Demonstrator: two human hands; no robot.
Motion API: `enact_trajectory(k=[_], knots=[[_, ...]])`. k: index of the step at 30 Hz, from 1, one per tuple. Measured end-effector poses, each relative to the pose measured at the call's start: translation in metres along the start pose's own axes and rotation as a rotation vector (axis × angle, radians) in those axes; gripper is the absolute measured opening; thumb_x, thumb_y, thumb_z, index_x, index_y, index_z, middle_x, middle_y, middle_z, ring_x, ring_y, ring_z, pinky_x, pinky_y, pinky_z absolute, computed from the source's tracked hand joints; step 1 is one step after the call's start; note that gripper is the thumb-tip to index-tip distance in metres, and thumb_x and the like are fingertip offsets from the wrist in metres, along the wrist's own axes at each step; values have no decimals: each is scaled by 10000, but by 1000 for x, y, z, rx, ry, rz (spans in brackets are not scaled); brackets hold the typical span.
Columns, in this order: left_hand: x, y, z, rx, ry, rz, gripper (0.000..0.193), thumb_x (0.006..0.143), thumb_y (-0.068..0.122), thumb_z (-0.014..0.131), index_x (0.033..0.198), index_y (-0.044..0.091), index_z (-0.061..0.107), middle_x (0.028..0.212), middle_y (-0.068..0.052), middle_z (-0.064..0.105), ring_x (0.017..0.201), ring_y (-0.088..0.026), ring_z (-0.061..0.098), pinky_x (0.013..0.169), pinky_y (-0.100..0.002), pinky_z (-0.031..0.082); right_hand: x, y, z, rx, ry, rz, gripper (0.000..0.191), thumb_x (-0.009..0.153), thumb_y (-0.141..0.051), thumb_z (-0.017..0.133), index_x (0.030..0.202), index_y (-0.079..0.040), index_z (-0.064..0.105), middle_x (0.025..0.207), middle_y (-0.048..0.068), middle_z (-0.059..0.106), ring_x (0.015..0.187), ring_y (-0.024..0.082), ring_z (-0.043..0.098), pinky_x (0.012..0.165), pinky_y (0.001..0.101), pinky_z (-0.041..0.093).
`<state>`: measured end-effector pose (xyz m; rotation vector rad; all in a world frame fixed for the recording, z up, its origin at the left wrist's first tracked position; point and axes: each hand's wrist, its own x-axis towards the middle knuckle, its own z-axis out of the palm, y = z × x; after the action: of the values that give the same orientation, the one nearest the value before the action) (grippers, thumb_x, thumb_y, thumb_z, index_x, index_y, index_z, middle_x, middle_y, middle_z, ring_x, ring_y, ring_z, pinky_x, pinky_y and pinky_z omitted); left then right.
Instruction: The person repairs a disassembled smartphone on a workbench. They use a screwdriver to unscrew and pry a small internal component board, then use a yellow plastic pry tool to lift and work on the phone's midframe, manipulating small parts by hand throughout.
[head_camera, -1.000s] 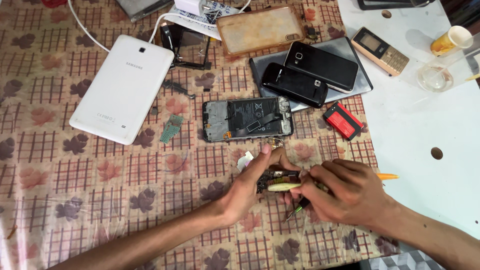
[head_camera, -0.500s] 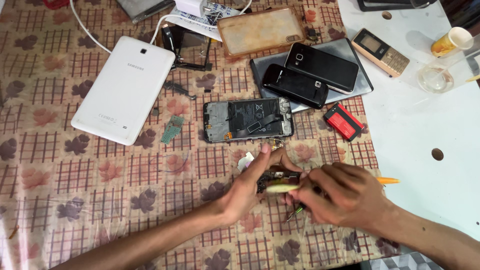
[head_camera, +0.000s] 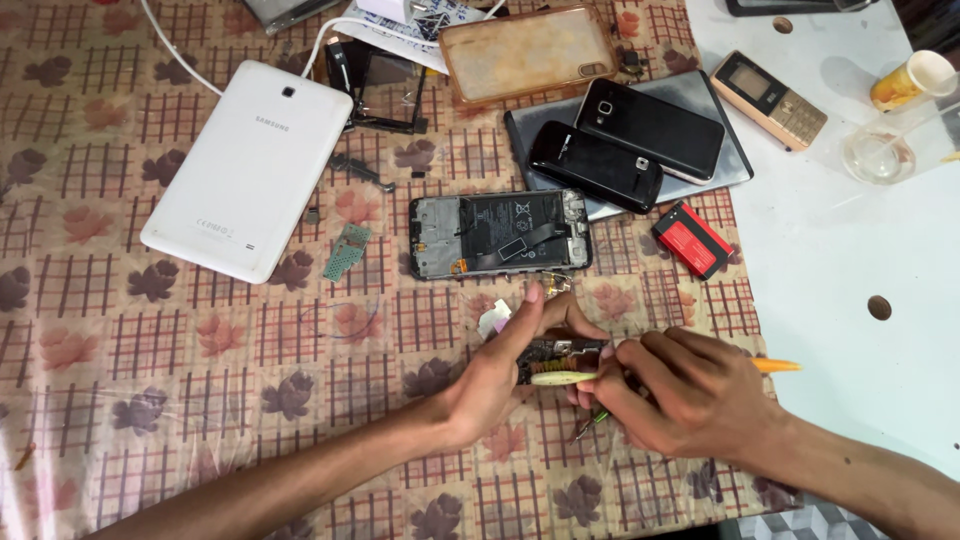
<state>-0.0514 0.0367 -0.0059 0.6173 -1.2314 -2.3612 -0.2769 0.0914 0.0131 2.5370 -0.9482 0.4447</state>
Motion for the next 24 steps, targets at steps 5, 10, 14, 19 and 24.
enact_trajectory(k=[5,10,14,19,24], knots=[[2,-4,-3,-61,-64,24,784,980,734,117,1038,78,542,973,-117,664,903,-225,645,884,-409,574,-5,5,6,73,-7,35,352,985,-390,663,774,-117,592,608,27,631,377,86,493,274,308,366],[2,-5,-3,53,-38,52,812,974,752,63,1029,99,542,940,-114,656,872,-221,636,855,-438,571,8,-3,-8,-120,47,-34,366,998,-342,592,725,-113,510,659,62,652,499,157,636,405,309,524],[3,-5,-2,90,-36,9,835,934,755,23,1023,110,545,923,-105,658,884,-208,649,888,-432,575,19,-1,-10,-103,86,5,433,984,-431,587,695,-114,526,596,28,618,436,120,596,329,282,459],[2,-6,-3,90,-47,39,834,946,767,34,1054,117,546,877,-86,598,846,-214,609,840,-442,576,12,-7,3,-179,77,-76,404,1018,-362,580,698,-128,498,583,13,578,385,71,507,285,256,391],[4,-5,-4,93,-57,31,852,921,782,53,1058,103,548,892,-85,596,846,-209,611,812,-437,572,17,-4,0,-289,131,-166,402,1028,-345,597,698,-145,483,545,-10,515,374,58,478,267,260,338]])
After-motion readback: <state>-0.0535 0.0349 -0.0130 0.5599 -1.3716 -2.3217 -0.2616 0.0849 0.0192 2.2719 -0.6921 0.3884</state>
